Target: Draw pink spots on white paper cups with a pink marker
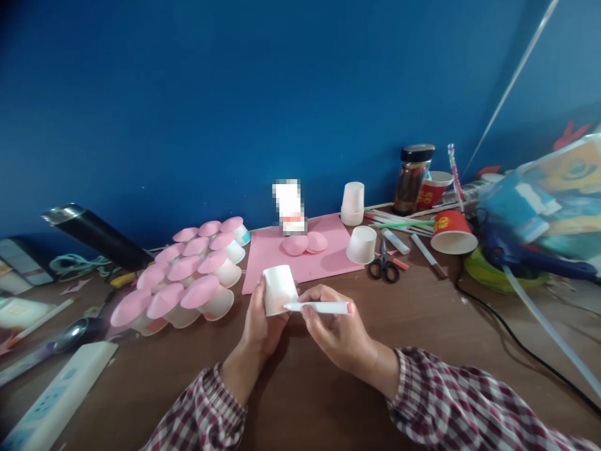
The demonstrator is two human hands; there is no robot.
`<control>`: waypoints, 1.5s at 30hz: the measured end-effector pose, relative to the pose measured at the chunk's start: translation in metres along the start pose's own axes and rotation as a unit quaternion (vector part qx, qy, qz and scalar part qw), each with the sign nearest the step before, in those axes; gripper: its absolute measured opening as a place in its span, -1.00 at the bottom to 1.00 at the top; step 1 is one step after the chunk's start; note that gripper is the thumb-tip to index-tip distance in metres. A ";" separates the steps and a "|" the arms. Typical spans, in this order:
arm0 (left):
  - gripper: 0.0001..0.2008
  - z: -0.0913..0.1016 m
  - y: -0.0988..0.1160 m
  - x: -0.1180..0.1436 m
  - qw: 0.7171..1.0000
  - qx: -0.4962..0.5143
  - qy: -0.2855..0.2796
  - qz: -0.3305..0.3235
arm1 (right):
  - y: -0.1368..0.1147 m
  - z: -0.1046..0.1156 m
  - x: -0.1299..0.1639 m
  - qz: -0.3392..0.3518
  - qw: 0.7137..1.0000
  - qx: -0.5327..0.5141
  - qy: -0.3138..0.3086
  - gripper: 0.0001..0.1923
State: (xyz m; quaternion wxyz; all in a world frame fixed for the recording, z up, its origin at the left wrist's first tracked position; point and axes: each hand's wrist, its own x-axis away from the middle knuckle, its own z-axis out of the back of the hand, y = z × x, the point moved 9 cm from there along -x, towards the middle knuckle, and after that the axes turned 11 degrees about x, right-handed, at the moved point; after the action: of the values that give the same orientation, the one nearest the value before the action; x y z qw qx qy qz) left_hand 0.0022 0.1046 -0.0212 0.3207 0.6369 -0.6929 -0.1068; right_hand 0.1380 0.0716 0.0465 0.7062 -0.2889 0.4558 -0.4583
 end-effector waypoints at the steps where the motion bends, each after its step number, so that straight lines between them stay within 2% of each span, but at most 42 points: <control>1: -0.64 0.000 0.000 0.000 1.000 -0.001 0.002 0.000 | -0.001 -0.001 0.000 0.002 1.000 0.001 -0.004 -0.89; 6: -0.64 -0.002 0.000 0.001 1.000 0.004 -0.008 0.001 | 0.000 0.007 -0.002 -0.007 0.999 -0.008 0.045 -0.90; 11: -0.64 -0.001 -0.001 0.001 1.000 0.006 -0.008 0.005 | 0.001 0.003 -0.003 0.006 1.000 -0.011 0.017 -0.91; 17: -0.68 -0.005 0.000 0.001 1.000 0.011 -0.018 0.002 | -0.003 0.011 -0.004 0.015 0.998 0.000 0.053 -0.89; 24: -0.66 -0.007 -0.001 0.002 0.999 0.005 -0.032 0.007 | 0.002 0.004 -0.003 0.009 1.000 0.009 0.023 -0.85; 28: -0.64 -0.003 -0.001 0.001 1.000 -0.001 -0.015 0.004 | 0.001 0.002 -0.003 0.010 1.000 -0.002 0.008 -0.85; 35: -0.65 -0.006 -0.001 0.002 1.000 -0.005 -0.030 0.006 | 0.003 0.004 -0.002 -0.006 1.000 -0.006 0.025 -0.87; 40: -0.63 -0.004 -0.001 0.003 1.000 -0.006 -0.021 0.010 | 0.002 -0.001 -0.002 -0.001 1.000 -0.026 -0.001 -0.87; 45: -0.68 -0.006 -0.001 0.001 0.999 0.004 -0.036 0.008 | 0.004 0.005 -0.003 -0.002 1.000 -0.015 0.026 -0.89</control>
State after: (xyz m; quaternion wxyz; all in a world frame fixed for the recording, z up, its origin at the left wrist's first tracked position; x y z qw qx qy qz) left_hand 0.0065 0.1053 -0.0169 0.2933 0.6281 -0.7099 -0.1242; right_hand 0.1433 0.0759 0.0466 0.6888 -0.2880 0.4803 -0.4604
